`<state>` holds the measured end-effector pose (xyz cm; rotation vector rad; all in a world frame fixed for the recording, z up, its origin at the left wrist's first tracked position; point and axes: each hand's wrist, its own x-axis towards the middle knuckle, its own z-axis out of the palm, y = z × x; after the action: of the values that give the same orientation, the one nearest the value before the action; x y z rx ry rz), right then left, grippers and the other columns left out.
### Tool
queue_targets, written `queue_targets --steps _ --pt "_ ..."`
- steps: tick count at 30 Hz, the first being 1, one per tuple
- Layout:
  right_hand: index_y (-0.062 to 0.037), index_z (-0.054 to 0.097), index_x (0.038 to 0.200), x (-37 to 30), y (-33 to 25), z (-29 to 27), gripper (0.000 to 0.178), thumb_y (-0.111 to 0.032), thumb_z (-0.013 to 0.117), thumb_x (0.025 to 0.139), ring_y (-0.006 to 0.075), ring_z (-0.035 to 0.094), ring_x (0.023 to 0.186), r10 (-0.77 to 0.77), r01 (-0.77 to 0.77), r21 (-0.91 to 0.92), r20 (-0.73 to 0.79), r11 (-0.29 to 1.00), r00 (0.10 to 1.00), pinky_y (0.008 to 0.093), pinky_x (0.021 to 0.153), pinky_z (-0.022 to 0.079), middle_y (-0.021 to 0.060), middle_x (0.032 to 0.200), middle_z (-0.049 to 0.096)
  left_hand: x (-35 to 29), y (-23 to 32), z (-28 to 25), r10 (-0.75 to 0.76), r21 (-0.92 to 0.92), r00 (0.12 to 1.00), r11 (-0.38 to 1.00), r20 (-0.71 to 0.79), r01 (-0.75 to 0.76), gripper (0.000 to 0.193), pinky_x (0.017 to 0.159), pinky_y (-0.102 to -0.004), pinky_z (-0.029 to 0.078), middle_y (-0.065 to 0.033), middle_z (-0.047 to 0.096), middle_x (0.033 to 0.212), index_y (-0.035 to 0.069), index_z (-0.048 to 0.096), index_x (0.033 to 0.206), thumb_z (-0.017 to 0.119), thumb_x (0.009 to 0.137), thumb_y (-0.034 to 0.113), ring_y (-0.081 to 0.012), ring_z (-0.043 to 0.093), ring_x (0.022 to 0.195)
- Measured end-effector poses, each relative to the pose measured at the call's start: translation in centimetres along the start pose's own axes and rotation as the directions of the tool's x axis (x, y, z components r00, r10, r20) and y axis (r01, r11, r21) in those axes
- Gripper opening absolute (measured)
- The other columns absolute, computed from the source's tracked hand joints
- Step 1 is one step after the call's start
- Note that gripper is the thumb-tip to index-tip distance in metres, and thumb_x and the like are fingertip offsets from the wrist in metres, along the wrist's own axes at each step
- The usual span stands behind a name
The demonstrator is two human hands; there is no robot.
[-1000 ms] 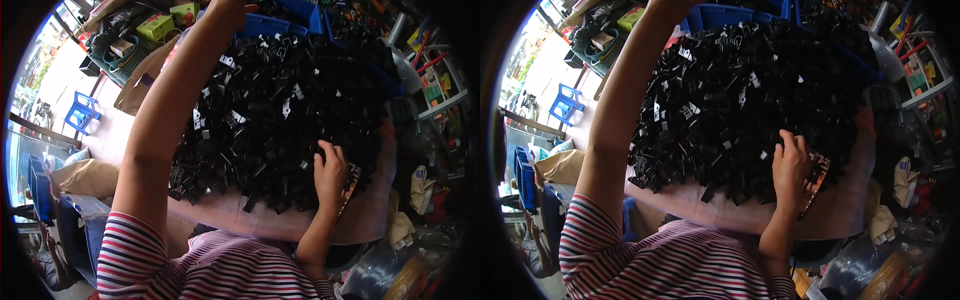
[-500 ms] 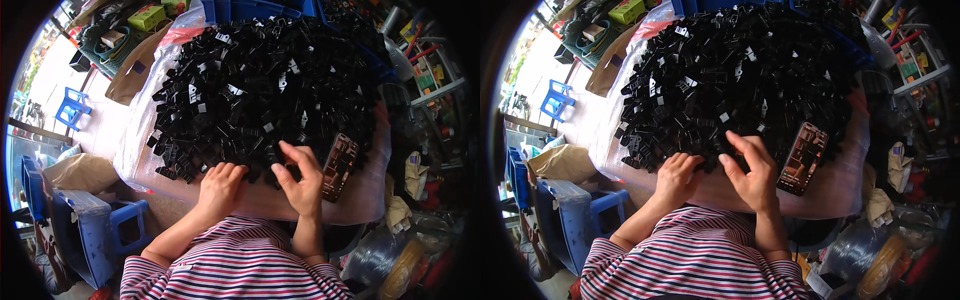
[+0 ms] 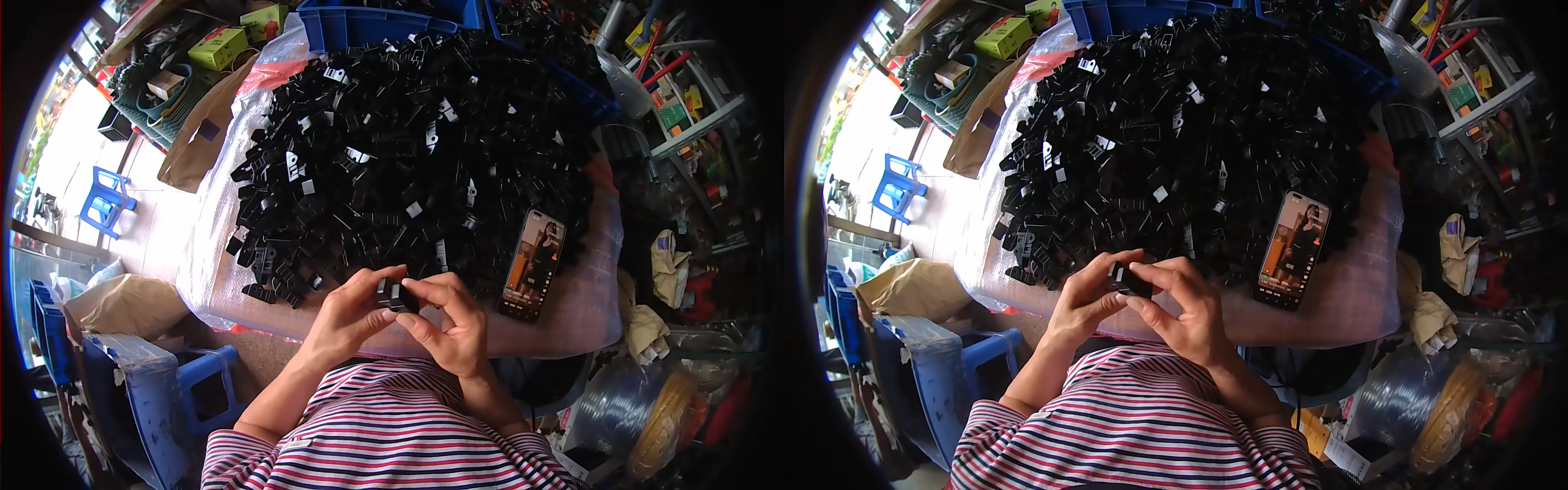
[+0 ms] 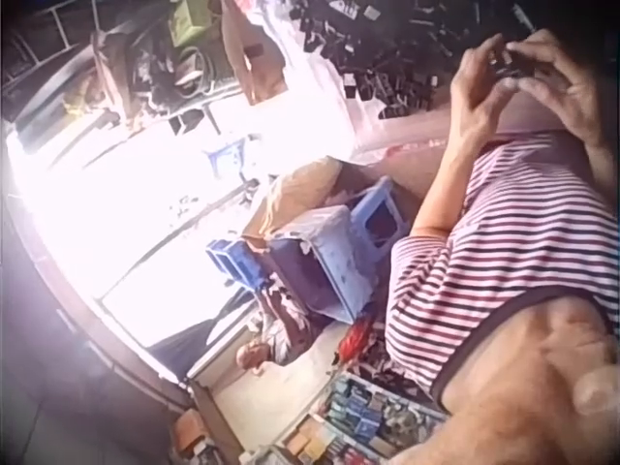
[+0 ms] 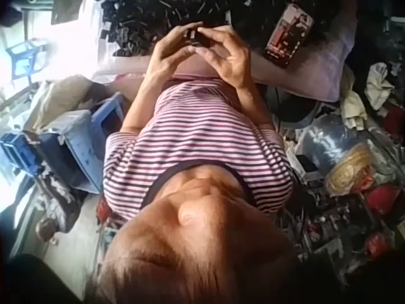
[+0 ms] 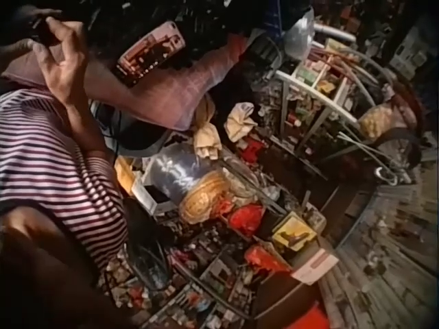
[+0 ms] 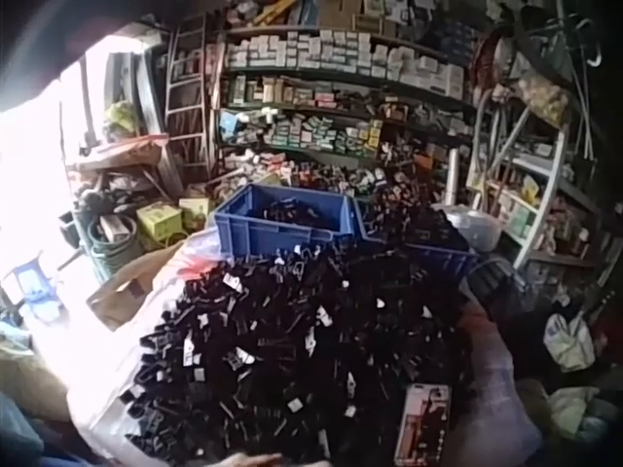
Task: Sorting through a large pile of small black plastic components on a workbench.
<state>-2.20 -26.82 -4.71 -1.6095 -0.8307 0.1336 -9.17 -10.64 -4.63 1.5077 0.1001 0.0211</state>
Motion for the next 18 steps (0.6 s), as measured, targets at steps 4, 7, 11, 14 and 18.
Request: queue_targets --steps 4,7,11,14,18 --pt "0.0035 0.06 0.111 -0.2 0.4 -0.5 0.037 -0.004 0.073 0.077 0.0126 0.055 0.083 0.038 -0.036 0.048 -0.059 0.998 0.998 0.0222 0.073 0.047 0.0094 0.102 0.055 0.5 -1.4 0.2 -0.006 -0.347 1.0 0.938 0.003 0.007 0.046 0.089 -0.0265 0.045 -0.0044 0.054 0.116 0.002 0.043 0.132 0.06 0.089 0.007 -0.0135 0.053 0.106" --pt "0.0003 0.063 0.108 0.3 0.2 -0.4 0.038 -0.006 0.076 0.074 0.0134 0.056 0.079 -0.053 0.043 -0.132 -0.074 0.99 0.996 0.0225 0.067 0.047 0.0078 0.095 0.057 0.8 -2.4 0.4 0.01 -0.419 0.999 0.908 0.041 0.008 0.045 0.092 -0.0267 0.043 -0.0036 0.054 0.116 0.003 0.043 0.131 0.058 0.089 0.003 -0.0101 0.052 0.104" --pt "-0.0042 0.065 0.106 0.8 0.3 -0.2 0.039 -0.008 0.078 0.07 0.0166 0.057 0.074 -0.123 0.098 -0.295 -0.069 0.951 0.99 0.0254 0.061 0.047 0.0066 0.088 0.059 0.6 -2.1 0.3 0.005 -0.317 1.0 0.948 -0.004 -0.006 0.043 0.089 -0.0257 0.042 -0.0031 0.054 0.115 0.003 0.044 0.131 0.058 0.09 0.005 -0.0094 0.052 0.101" --pt "-0.0049 0.065 0.105 0.8 0.7 0.0 0.039 -0.01 0.079 0.069 0.0177 0.057 0.078 -0.137 0.119 -0.346 -0.028 0.931 0.99 0.0264 0.063 0.047 0.0066 0.09 0.059 0.6 -2.0 0.4 0.011 -0.233 1.0 0.972 -0.018 -0.015 0.041 0.086 -0.0237 0.042 -0.0029 0.054 0.112 0.001 0.045 0.129 0.058 0.091 0.011 -0.0086 0.051 0.098" --pt "-0.0067 0.064 0.11 0.8 0.8 0.1 0.039 -0.009 0.076 0.073 0.0213 0.056 0.094 -0.039 0.063 -0.294 0.088 0.954 0.995 0.03 0.073 0.049 0.0079 0.105 0.056 0.0 -2.5 1.4 -0.027 -0.34 0.991 0.94 -0.13 -0.02 0.042 0.097 -0.0299 0.037 -0.0097 0.054 0.119 -0.002 0.046 0.127 0.058 0.091 0.017 -0.0171 0.05 0.112"
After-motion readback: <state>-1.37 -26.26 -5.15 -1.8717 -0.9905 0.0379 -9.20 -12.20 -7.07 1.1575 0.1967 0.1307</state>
